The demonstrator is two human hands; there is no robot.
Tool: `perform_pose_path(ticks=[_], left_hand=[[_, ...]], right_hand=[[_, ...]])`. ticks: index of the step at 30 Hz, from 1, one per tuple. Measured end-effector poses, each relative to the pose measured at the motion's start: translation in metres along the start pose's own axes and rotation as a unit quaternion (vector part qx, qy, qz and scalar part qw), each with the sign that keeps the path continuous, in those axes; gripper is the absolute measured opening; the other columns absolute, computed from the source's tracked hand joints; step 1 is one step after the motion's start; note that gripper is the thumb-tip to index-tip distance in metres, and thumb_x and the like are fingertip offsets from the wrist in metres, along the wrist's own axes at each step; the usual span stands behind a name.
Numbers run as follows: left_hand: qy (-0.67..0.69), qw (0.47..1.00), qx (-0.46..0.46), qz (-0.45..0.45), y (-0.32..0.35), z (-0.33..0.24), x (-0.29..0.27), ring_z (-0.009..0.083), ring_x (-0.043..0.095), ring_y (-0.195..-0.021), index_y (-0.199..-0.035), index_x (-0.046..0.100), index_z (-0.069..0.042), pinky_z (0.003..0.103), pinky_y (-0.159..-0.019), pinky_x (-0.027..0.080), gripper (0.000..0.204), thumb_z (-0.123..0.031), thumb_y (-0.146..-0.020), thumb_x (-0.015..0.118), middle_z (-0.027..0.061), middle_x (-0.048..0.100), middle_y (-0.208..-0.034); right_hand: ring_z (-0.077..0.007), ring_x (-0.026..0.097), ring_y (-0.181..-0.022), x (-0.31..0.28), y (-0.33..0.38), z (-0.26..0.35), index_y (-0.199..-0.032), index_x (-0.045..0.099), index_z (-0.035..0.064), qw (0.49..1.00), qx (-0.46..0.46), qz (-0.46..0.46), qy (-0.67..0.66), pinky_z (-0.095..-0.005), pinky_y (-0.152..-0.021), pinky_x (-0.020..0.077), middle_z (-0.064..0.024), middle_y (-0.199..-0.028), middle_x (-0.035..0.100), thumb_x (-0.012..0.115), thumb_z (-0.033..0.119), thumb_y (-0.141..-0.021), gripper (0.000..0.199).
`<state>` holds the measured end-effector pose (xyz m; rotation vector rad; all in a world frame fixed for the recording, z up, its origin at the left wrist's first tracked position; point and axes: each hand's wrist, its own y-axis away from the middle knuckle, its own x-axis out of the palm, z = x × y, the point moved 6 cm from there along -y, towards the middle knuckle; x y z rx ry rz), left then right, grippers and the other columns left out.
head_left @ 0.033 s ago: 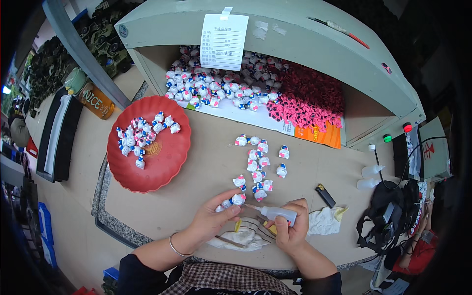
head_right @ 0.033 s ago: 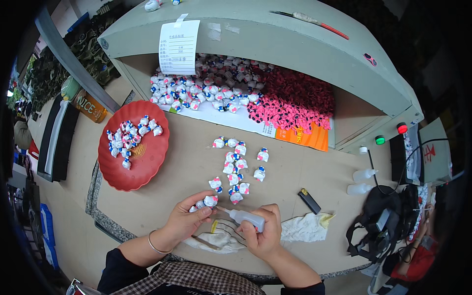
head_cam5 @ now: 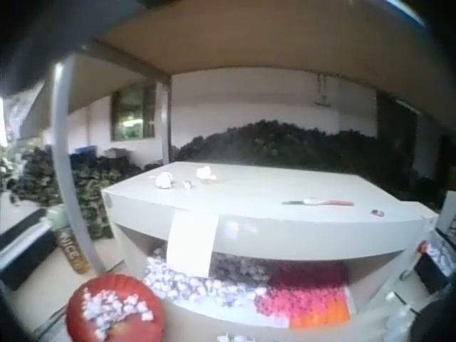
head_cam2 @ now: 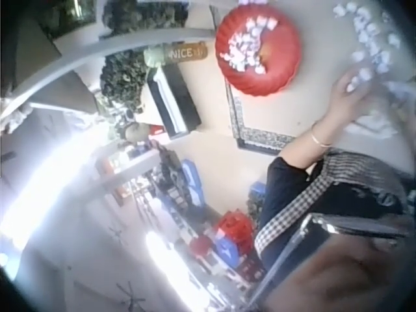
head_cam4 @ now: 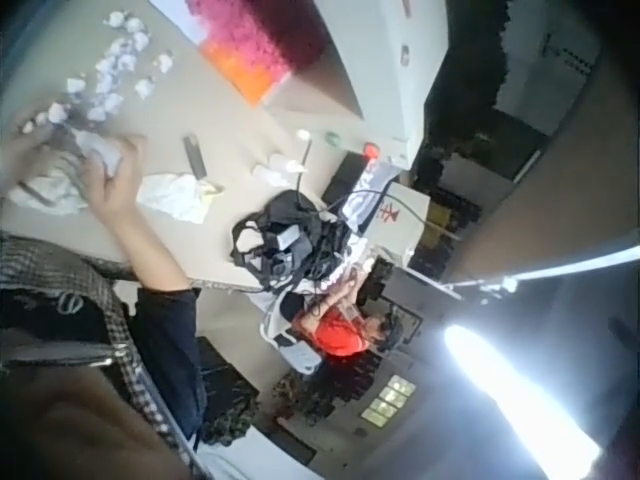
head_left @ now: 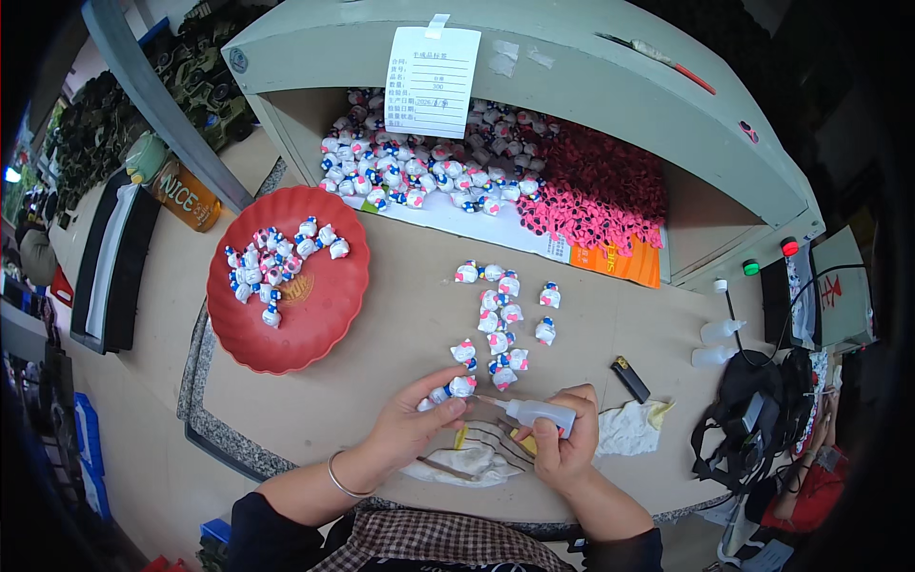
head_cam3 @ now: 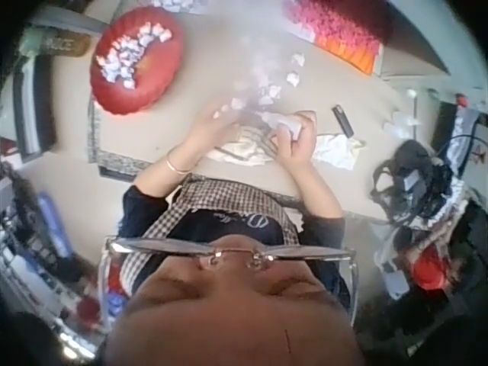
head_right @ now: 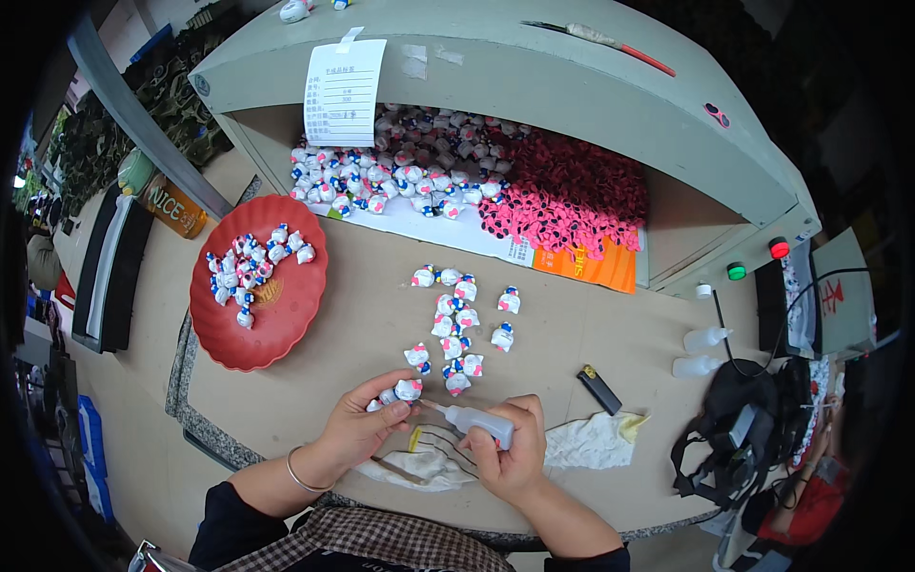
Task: The person applies glue from a bottle to small plastic cat figurines and assembles their parts on a workbench.
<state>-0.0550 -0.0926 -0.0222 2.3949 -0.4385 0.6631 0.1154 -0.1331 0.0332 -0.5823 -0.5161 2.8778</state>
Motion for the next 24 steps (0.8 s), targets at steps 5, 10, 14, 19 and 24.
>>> perform_pose_path(ticks=[5,10,14,19,24], left_hand=[[-0.001,1.0,0.001,0.012,0.0,0.0,0.003,0.0141,0.056,-0.089,-0.12,0.045,-0.007,0.022,-0.068,0.05,0.039,0.0,-0.082,0.052,0.0057,0.056,-0.102],[0.02,0.999,-0.007,0.024,-0.003,0.0,0.001,0.0154,0.057,-0.088,-0.121,0.044,-0.007,0.023,-0.068,0.05,0.039,0.0,-0.083,0.051,0.0063,0.056,-0.101],[0.02,0.998,-0.02,0.048,-0.002,0.005,0.002,0.0145,0.056,-0.089,-0.121,0.045,-0.01,0.025,-0.072,0.048,0.04,-0.005,-0.083,0.054,0.0053,0.055,-0.101],[0.044,0.998,-0.02,0.046,-0.002,0.005,0.002,0.0157,0.056,-0.089,-0.121,0.046,-0.01,0.025,-0.072,0.049,0.039,-0.004,-0.083,0.053,0.0064,0.055,-0.101],[0.046,0.998,-0.012,0.052,-0.004,0.004,0.001,0.0159,0.056,-0.09,-0.121,0.045,-0.01,0.025,-0.072,0.049,0.039,-0.003,-0.083,0.053,0.0063,0.055,-0.101]], right_hand=[[-0.0163,0.055,-0.074,-0.003,-0.004,-0.001,-0.097,0.039,-0.0021,0.991,0.05,-0.025,-0.122,-0.025,-0.052,0.0514,-0.0106,-0.087,0.044,0.051,0.005,-0.081,0.021],[-0.0174,0.057,-0.082,-0.017,-0.023,-0.009,-0.098,0.038,0.0009,0.93,0.207,-0.095,-0.287,-0.0279,-0.058,0.0543,-0.008,-0.09,0.045,0.05,0.002,-0.081,0.021],[-0.0163,0.057,-0.086,-0.022,-0.042,-0.023,-0.097,0.039,0.0015,0.94,0.233,-0.042,-0.244,-0.0287,-0.058,0.0538,-0.0063,-0.086,0.046,0.051,-0.001,-0.079,0.022],[-0.0213,0.058,-0.077,-0.033,-0.116,-0.063,-0.083,0.051,-0.0001,0.985,0.167,-0.045,0.023,-0.0311,-0.06,0.0488,-0.0105,-0.086,0.049,0.055,0.003,-0.075,0.01],[-0.0309,0.056,-0.075,-0.019,-0.164,-0.075,-0.087,0.057,0.0015,0.958,-0.006,-0.033,0.283,-0.0398,-0.066,0.0469,-0.0142,-0.091,0.05,0.059,0.01,-0.073,0.017]])
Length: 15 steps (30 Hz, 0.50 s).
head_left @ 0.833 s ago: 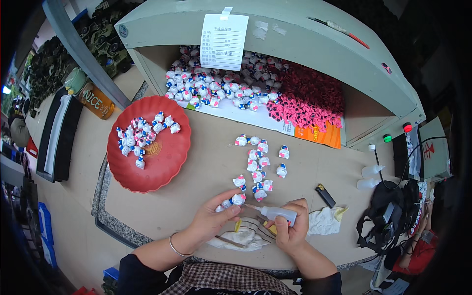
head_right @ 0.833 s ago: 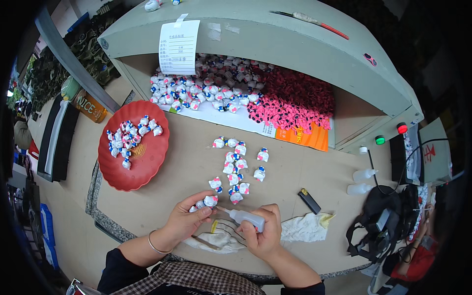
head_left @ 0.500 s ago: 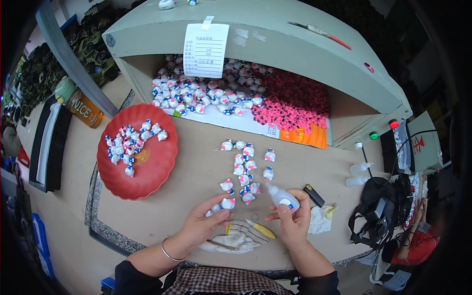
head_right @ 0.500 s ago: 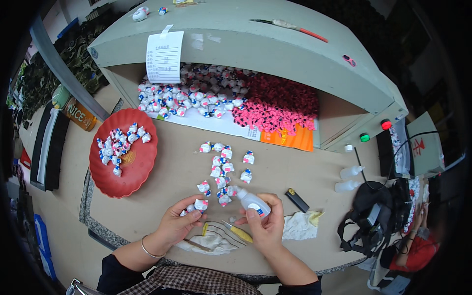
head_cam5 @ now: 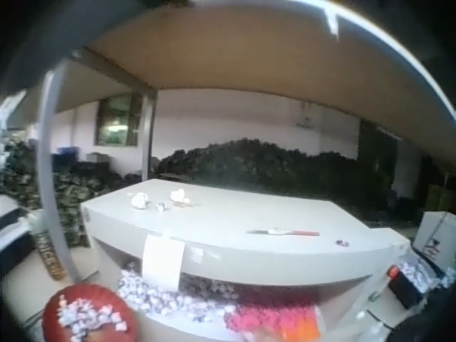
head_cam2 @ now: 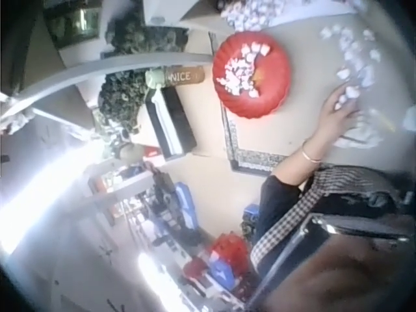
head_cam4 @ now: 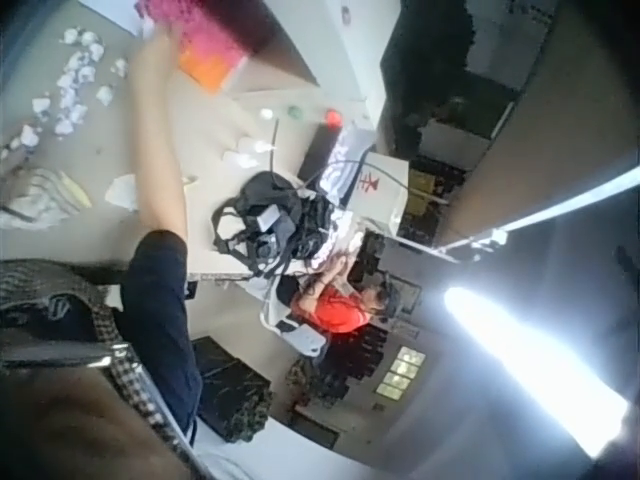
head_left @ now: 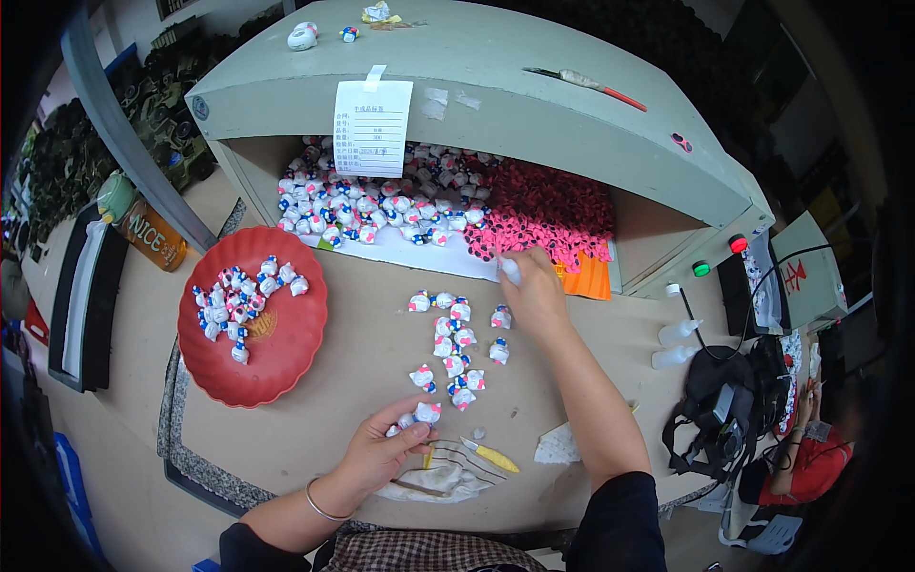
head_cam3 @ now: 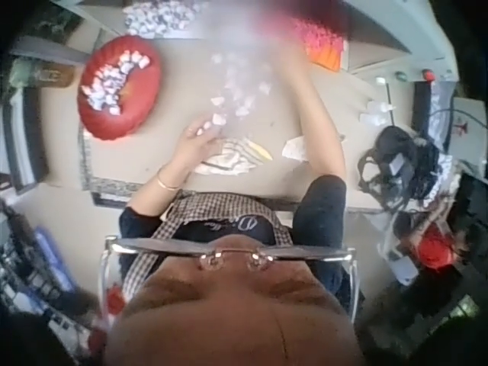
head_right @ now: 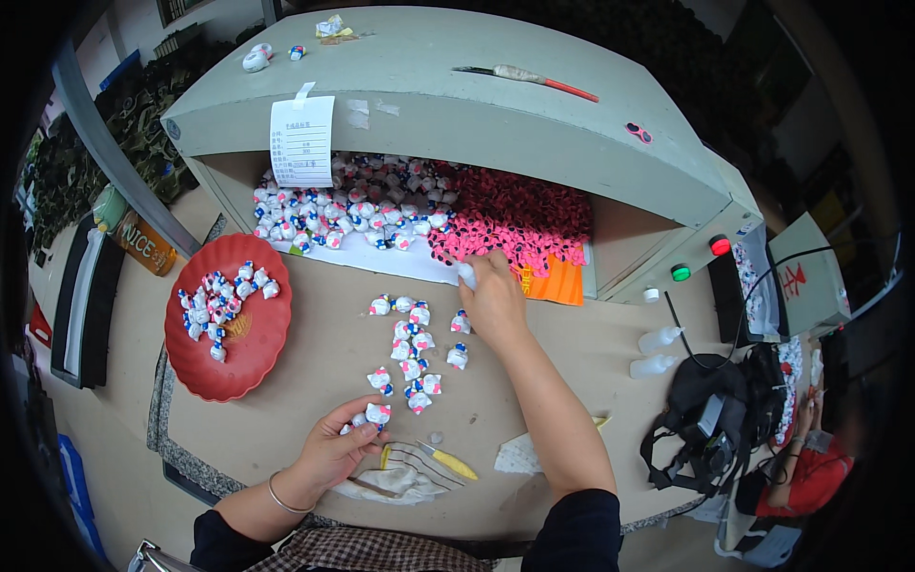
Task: The person applies glue from a bottle to small plastic cat figurines and assembles their parts on a workbench.
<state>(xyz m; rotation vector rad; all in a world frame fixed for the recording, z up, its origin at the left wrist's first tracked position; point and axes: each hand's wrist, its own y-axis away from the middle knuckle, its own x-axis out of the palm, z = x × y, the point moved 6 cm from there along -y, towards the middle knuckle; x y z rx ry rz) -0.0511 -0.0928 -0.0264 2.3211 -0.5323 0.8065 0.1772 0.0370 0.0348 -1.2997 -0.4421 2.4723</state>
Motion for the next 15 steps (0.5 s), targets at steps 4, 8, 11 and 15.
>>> perform_pose_path(ticks=[4,8,11,15], left_hand=[[0.007,1.0,0.007,-0.004,0.003,-0.003,-0.001,0.0174,0.057,-0.089,-0.121,0.044,-0.006,0.023,-0.069,0.05,0.038,-0.001,-0.083,0.05,0.0071,0.056,-0.1],[-0.009,1.0,0.006,0.006,0.004,-0.005,0.002,0.0151,0.056,-0.09,-0.121,0.044,-0.01,0.025,-0.072,0.048,0.04,-0.003,-0.083,0.052,0.0062,0.055,-0.1],[-0.02,1.0,-0.006,0.008,0.002,-0.005,0.006,0.0148,0.055,-0.091,-0.121,0.044,-0.009,0.025,-0.073,0.048,0.039,-0.003,-0.083,0.052,0.0062,0.055,-0.1],[-0.069,0.997,0.028,0.013,0.004,-0.006,0.0,0.0149,0.055,-0.093,-0.12,0.044,-0.006,0.025,-0.074,0.048,0.038,-0.004,-0.083,0.053,0.0066,0.054,-0.103]], right_hand=[[-0.0316,0.057,-0.075,0.015,-0.004,0.006,-0.087,0.056,0.0012,0.988,-0.012,0.1,0.12,-0.0424,-0.065,0.0466,-0.0134,-0.091,0.05,0.06,0.01,-0.072,0.018],[-0.0312,0.055,-0.08,0.01,0.009,-0.01,-0.091,0.055,0.0013,0.97,-0.009,0.138,0.198,-0.0388,-0.067,0.0454,-0.012,-0.09,0.052,0.062,0.009,-0.071,0.022],[-0.026,0.058,-0.067,-0.019,0.026,-0.005,-0.092,0.053,0.0002,0.995,-0.015,0.064,0.08,-0.0354,-0.058,0.0475,-0.0107,-0.079,0.054,0.06,0.005,-0.072,0.021],[-0.0056,0.052,-0.062,-0.025,0.084,0.042,-0.097,0.056,0.0028,0.852,0.282,0.208,-0.389,-0.0191,-0.051,0.0426,0.0013,-0.075,0.05,0.057,0.002,-0.077,0.02]])
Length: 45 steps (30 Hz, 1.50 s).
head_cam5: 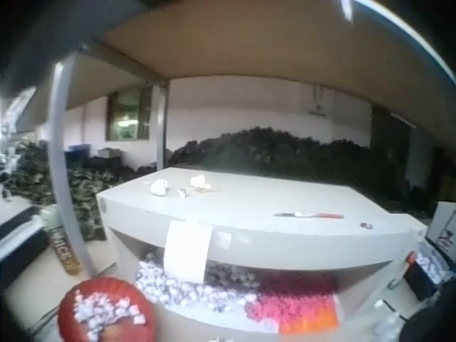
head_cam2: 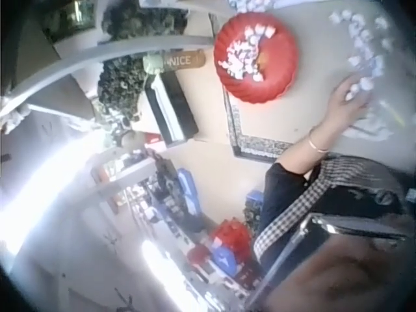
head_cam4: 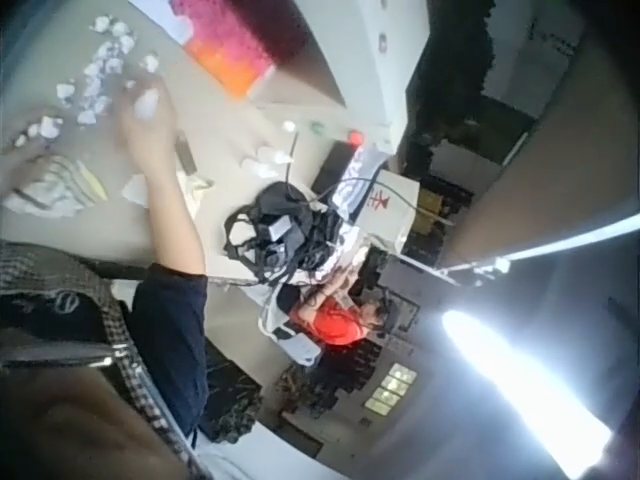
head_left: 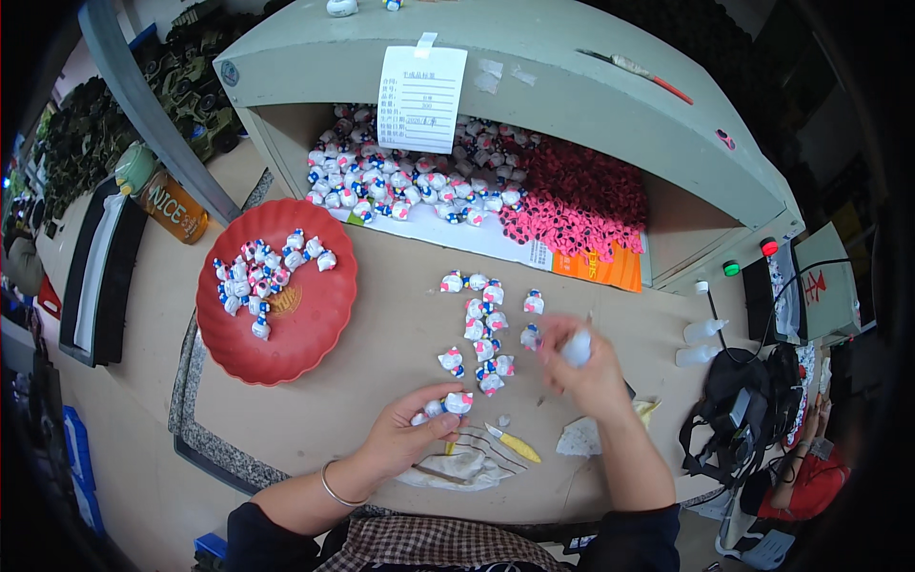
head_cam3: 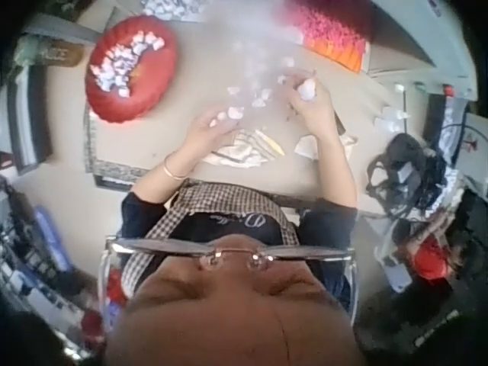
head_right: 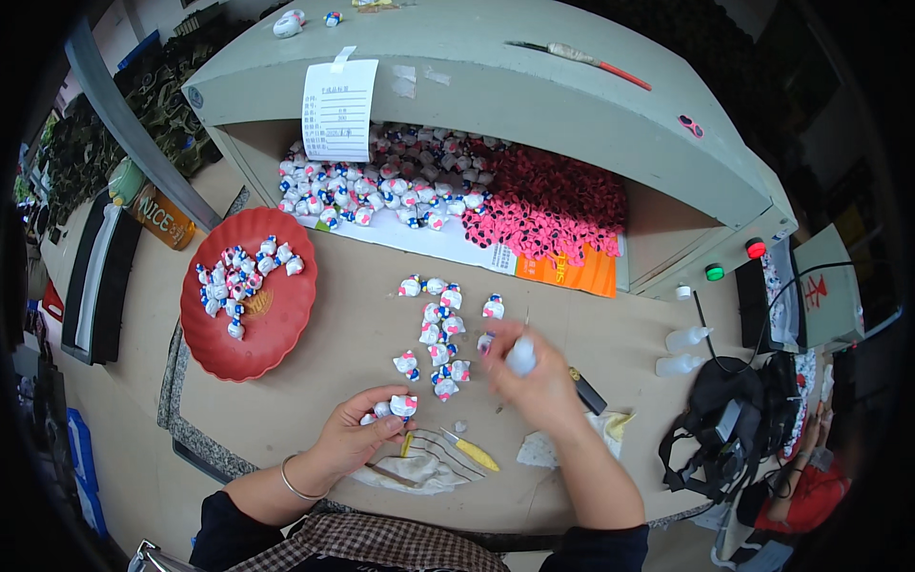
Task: The person applies glue from a bottle to small plastic cat figurines and assembles their parts on a workbench.
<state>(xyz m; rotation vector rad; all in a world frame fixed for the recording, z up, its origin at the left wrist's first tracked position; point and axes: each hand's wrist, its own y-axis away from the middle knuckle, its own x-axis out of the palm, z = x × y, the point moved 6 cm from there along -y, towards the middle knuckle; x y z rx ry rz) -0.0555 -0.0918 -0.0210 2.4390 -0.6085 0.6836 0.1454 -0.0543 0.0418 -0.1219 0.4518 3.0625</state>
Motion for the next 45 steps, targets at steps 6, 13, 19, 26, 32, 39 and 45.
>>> perform_pose_path(ticks=[6,13,19,26,32,39,45], left_hand=[[-0.04,0.999,0.008,0.014,-0.002,-0.002,0.015,0.0153,0.057,-0.09,-0.119,0.045,-0.005,0.024,-0.071,0.049,0.037,-0.002,-0.082,0.054,0.0068,0.056,-0.101],[-0.066,0.997,0.026,-0.014,0.0,-0.002,0.013,0.0149,0.057,-0.09,-0.118,0.046,-0.004,0.024,-0.072,0.049,0.036,-0.004,-0.082,0.054,0.0068,0.056,-0.102],[-0.105,0.994,0.036,-0.002,0.0,-0.004,0.013,0.0122,0.055,-0.089,-0.119,0.044,-0.003,0.023,-0.073,0.047,0.037,-0.005,-0.083,0.053,0.0061,0.054,-0.104],[-0.158,0.983,0.093,0.011,-0.002,-0.009,0.013,0.011,0.053,-0.085,-0.116,0.047,-0.001,0.023,-0.071,0.046,0.035,-0.001,-0.082,0.054,0.0081,0.05,-0.108],[-0.248,0.959,0.135,0.02,0.0,-0.014,0.016,0.0117,0.054,-0.086,-0.115,0.05,-0.003,0.021,-0.07,0.045,0.034,-0.001,-0.081,0.054,0.008,0.05,-0.106],[-0.212,0.972,0.095,0.039,-0.002,-0.015,0.021,0.0116,0.052,-0.09,-0.114,0.05,-0.004,0.021,-0.07,0.047,0.032,-0.001,-0.082,0.052,0.0071,0.049,-0.106],[-0.179,0.982,0.037,0.035,-0.003,-0.012,0.017,0.0119,0.052,-0.092,-0.116,0.049,-0.004,0.022,-0.068,0.05,0.032,-0.003,-0.084,0.05,0.006,0.049,-0.109]], right_hand=[[-0.0062,0.054,-0.062,0.026,0.044,-0.042,-0.095,0.056,0.0037,0.988,0.065,-0.007,-0.142,-0.0184,-0.051,0.0441,-0.0009,-0.081,0.055,0.06,0.002,-0.077,0.018],[-0.0087,0.054,-0.06,0.031,0.054,-0.034,-0.084,0.054,0.0,0.993,0.021,-0.034,-0.11,-0.0187,-0.048,0.0427,-0.0058,-0.08,0.056,0.06,0.0,-0.077,0.009],[-0.0091,0.055,-0.062,0.038,0.052,-0.032,-0.083,0.054,-0.0001,0.995,-0.058,0.014,-0.085,-0.0194,-0.048,0.0433,-0.0056,-0.083,0.054,0.059,0.0,-0.077,0.008],[-0.0056,0.052,-0.065,0.056,0.054,-0.034,-0.084,0.055,0.0023,0.992,0.071,0.061,-0.087,-0.0191,-0.054,0.0422,-0.0008,-0.08,0.054,0.059,0.004,-0.078,0.008],[-0.007,0.052,-0.068,0.051,0.047,-0.047,-0.089,0.052,0.0027,0.997,0.071,0.027,0.012,-0.0217,-0.06,0.0442,-0.0008,-0.076,0.056,0.063,0.009,-0.074,0.019],[-0.0051,0.05,-0.059,0.051,0.048,-0.039,-0.09,0.048,0.0034,0.999,0.0,0.002,0.053,-0.0188,-0.048,0.0422,-0.0008,-0.074,0.052,0.062,0.003,-0.075,0.02],[-0.0055,0.052,-0.061,0.056,0.044,-0.043,-0.096,0.053,0.003,0.997,0.056,0.046,-0.029,-0.0189,-0.049,0.0428,-0.0007,-0.077,0.054,0.062,0.005,-0.077,0.021]])
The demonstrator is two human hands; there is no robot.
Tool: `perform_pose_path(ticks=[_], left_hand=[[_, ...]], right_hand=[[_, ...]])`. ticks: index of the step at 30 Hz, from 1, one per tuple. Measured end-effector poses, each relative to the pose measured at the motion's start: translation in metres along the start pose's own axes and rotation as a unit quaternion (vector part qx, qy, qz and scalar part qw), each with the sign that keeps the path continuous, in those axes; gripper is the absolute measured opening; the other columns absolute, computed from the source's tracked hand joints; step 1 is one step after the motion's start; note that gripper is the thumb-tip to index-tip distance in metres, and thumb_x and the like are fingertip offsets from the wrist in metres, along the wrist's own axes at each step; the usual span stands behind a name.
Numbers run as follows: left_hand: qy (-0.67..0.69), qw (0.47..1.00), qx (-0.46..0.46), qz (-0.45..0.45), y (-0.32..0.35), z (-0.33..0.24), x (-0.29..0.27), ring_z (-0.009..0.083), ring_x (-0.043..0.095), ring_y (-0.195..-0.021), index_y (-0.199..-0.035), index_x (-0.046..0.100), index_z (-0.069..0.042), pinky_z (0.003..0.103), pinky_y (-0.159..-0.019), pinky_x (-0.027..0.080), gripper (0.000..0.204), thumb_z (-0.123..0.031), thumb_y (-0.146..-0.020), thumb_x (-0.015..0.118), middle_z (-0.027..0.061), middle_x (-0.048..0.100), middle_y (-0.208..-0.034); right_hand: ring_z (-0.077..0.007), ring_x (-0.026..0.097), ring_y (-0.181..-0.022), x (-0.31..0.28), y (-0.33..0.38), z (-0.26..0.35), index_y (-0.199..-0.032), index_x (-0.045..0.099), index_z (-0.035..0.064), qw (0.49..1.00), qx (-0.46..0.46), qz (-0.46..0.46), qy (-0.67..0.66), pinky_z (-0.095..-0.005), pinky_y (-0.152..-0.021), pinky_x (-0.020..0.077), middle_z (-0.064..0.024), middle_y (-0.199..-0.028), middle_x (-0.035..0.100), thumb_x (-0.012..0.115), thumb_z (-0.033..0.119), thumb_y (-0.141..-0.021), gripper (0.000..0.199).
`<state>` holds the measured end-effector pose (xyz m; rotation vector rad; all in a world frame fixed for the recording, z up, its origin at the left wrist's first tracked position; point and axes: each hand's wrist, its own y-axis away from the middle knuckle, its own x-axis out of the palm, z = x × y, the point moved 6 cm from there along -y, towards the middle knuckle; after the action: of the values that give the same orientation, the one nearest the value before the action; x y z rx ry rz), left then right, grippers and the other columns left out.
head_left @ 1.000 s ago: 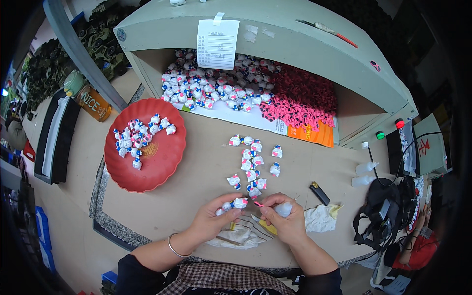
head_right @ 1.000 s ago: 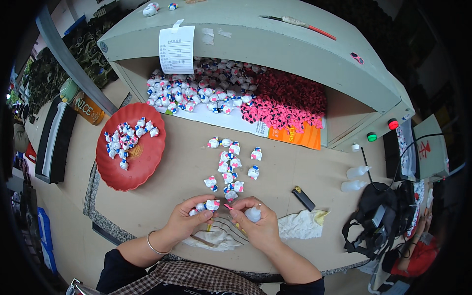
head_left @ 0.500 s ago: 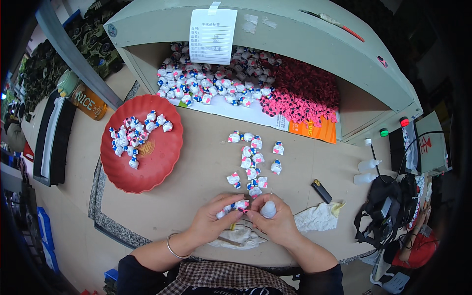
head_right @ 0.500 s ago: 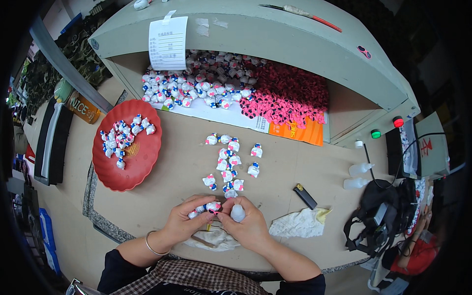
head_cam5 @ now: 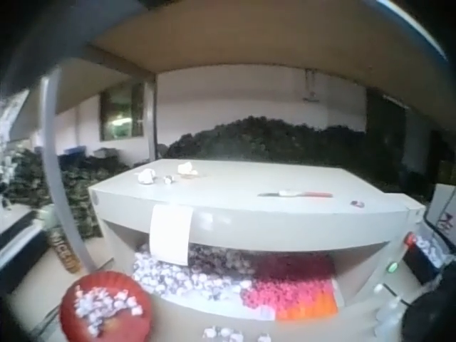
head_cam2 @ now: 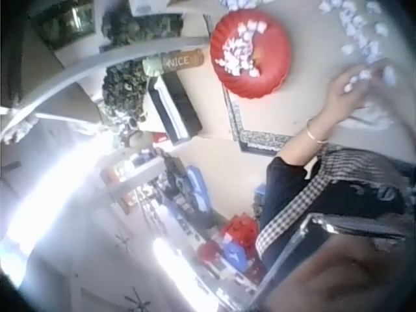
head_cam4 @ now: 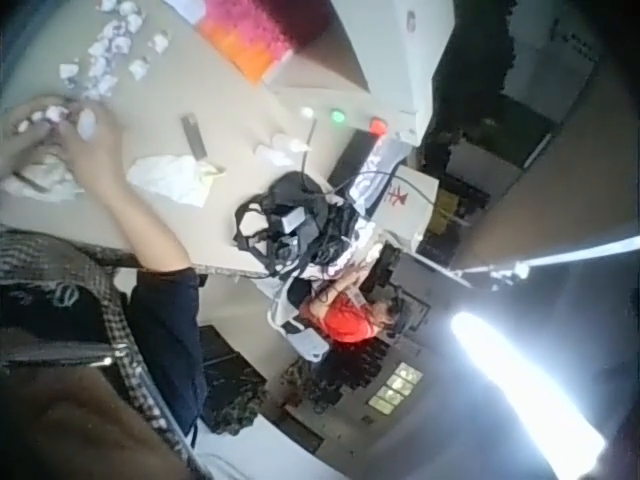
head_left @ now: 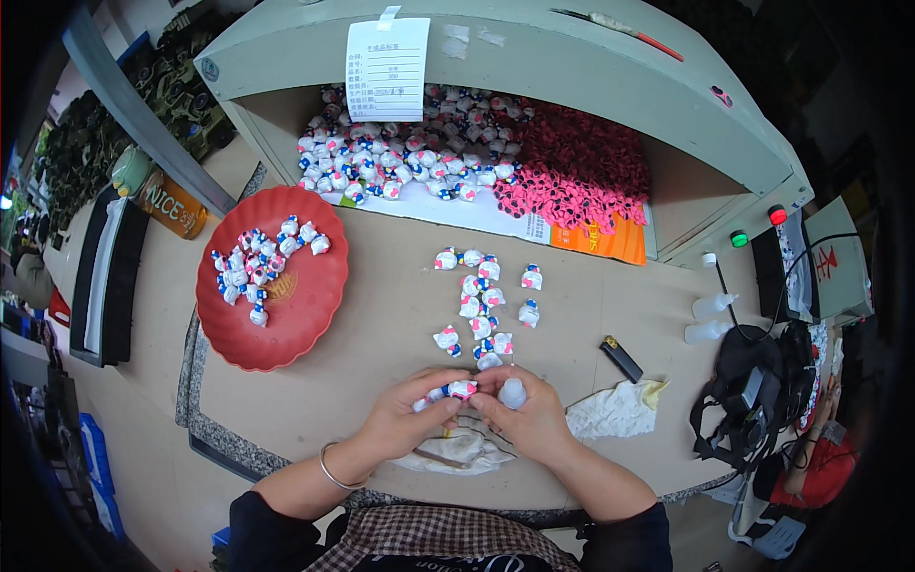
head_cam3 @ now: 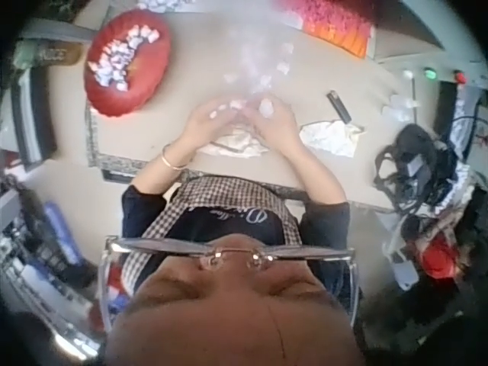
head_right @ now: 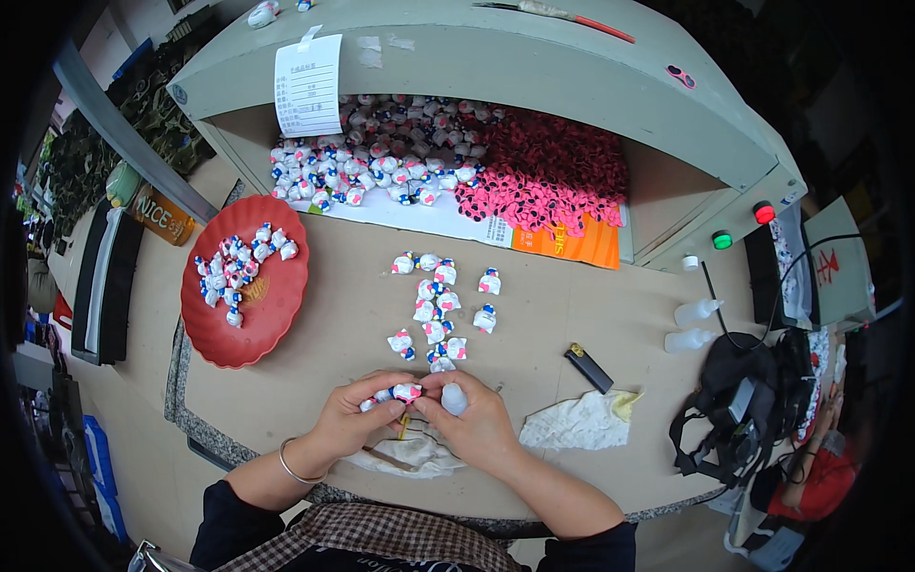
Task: The person applies glue from a bottle to small plastic cat figurines and assembles their parts on a workbench.
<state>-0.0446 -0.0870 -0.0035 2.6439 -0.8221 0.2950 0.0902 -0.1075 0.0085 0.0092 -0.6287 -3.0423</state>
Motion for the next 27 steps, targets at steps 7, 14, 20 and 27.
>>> perform_pose_path(ticks=[7,14,20,27], left_hand=[[0.203,0.974,-0.096,0.015,0.002,0.018,0.002,0.0137,0.052,-0.098,-0.123,0.041,-0.007,0.023,-0.072,0.048,0.038,-0.009,-0.086,0.049,0.0062,0.051,-0.111],[0.216,0.97,-0.094,0.058,-0.001,0.017,0.002,0.0147,0.052,-0.101,-0.124,0.04,-0.006,0.023,-0.075,0.047,0.038,-0.01,-0.087,0.047,0.0067,0.05,-0.114],[0.231,0.967,-0.098,0.049,0.001,0.017,0.001,0.0144,0.051,-0.102,-0.124,0.04,-0.005,0.025,-0.079,0.046,0.038,-0.009,-0.087,0.047,0.0076,0.049,-0.115],[0.266,0.963,-0.024,-0.024,0.0,0.007,-0.011,0.0153,0.054,-0.096,-0.123,0.04,-0.004,0.025,-0.08,0.047,0.038,-0.006,-0.086,0.048,0.0083,0.052,-0.111]], right_hand=[[-0.0067,0.053,-0.064,-0.001,0.0,0.003,-0.093,0.056,0.0016,0.994,-0.101,-0.017,0.034,-0.0194,-0.054,0.0441,-0.0027,-0.085,0.054,0.061,0.004,-0.076,0.017],[-0.0094,0.054,-0.077,-0.002,0.0,0.006,-0.086,0.057,0.0016,0.989,-0.127,-0.015,0.071,-0.0227,-0.069,0.044,-0.004,-0.088,0.055,0.064,0.002,-0.073,0.015],[-0.0084,0.053,-0.075,0.0,-0.003,0.003,-0.085,0.057,0.0022,0.99,-0.127,-0.013,0.06,-0.0219,-0.067,0.0436,-0.0032,-0.084,0.055,0.065,0.002,-0.073,0.014],[-0.0096,0.055,-0.071,0.002,-0.001,0.0,-0.094,0.052,0.0017,0.995,-0.092,-0.021,-0.021,-0.0226,-0.062,0.0448,-0.0029,-0.078,0.054,0.063,0.005,-0.074,0.023]])
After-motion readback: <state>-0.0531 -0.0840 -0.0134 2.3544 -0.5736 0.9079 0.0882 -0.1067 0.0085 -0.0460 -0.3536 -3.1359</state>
